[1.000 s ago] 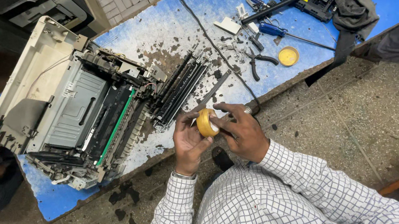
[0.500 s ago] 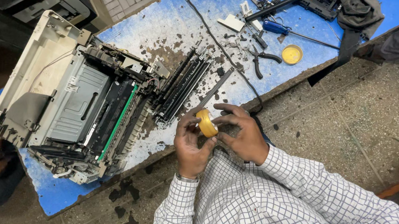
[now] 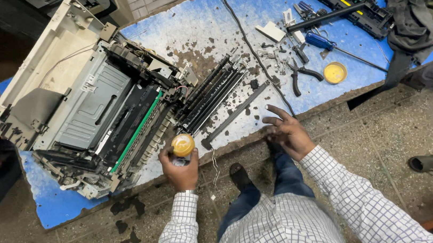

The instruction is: The person disassembles a printer drum unit, removes a long metal rod, and applies a yellow paste to its surface using a small tool. They then reinsert the rod into the drum unit and continue adjusting internal components.

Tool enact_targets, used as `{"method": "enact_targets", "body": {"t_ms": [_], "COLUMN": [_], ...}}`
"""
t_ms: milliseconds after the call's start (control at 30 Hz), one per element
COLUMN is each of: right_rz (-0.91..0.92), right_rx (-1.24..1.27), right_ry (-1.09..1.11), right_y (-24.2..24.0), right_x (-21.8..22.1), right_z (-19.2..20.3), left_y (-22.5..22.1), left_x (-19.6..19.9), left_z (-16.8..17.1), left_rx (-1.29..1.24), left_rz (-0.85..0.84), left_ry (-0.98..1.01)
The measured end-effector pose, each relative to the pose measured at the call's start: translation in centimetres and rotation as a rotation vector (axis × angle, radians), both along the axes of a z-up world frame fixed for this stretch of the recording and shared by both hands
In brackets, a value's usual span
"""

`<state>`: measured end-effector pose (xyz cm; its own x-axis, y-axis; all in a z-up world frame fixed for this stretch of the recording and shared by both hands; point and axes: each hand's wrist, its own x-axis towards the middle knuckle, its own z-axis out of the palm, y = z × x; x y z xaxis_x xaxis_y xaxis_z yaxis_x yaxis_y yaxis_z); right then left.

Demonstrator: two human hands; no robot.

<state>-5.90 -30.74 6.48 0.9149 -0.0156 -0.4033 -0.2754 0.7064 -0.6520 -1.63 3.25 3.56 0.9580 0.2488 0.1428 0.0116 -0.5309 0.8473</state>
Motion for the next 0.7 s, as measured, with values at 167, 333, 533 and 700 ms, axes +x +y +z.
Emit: {"method": "enact_targets", "body": {"t_ms": [167, 333, 533, 700], "right_rz": [-0.051, -0.053, -0.052, -0.053], "right_rx": [-0.073, -0.109, -0.056, -0.033], "right_ry": [0.054, 0.110, 0.107, 0.123], "right_y": [-1.0, -1.3, -1.2, -1.7], "right_x": [3.4, 5.5, 6.2, 6.1], "right_z": [-2.9, -3.2, -3.7, -4.2], "left_y": [-0.4, -0.1, 1.2, -2.3], "left_x": [1.3, 0.6, 0.4, -1.2], "left_z": [-3.4, -4.3, -3.2, -2.9], "left_rx": [0.124, 0.274, 0.321, 0.439], "left_rz": [0.178, 0.209, 0.212, -0.208], "left_ry": [0.124, 0.061, 0.145, -0.154]}}
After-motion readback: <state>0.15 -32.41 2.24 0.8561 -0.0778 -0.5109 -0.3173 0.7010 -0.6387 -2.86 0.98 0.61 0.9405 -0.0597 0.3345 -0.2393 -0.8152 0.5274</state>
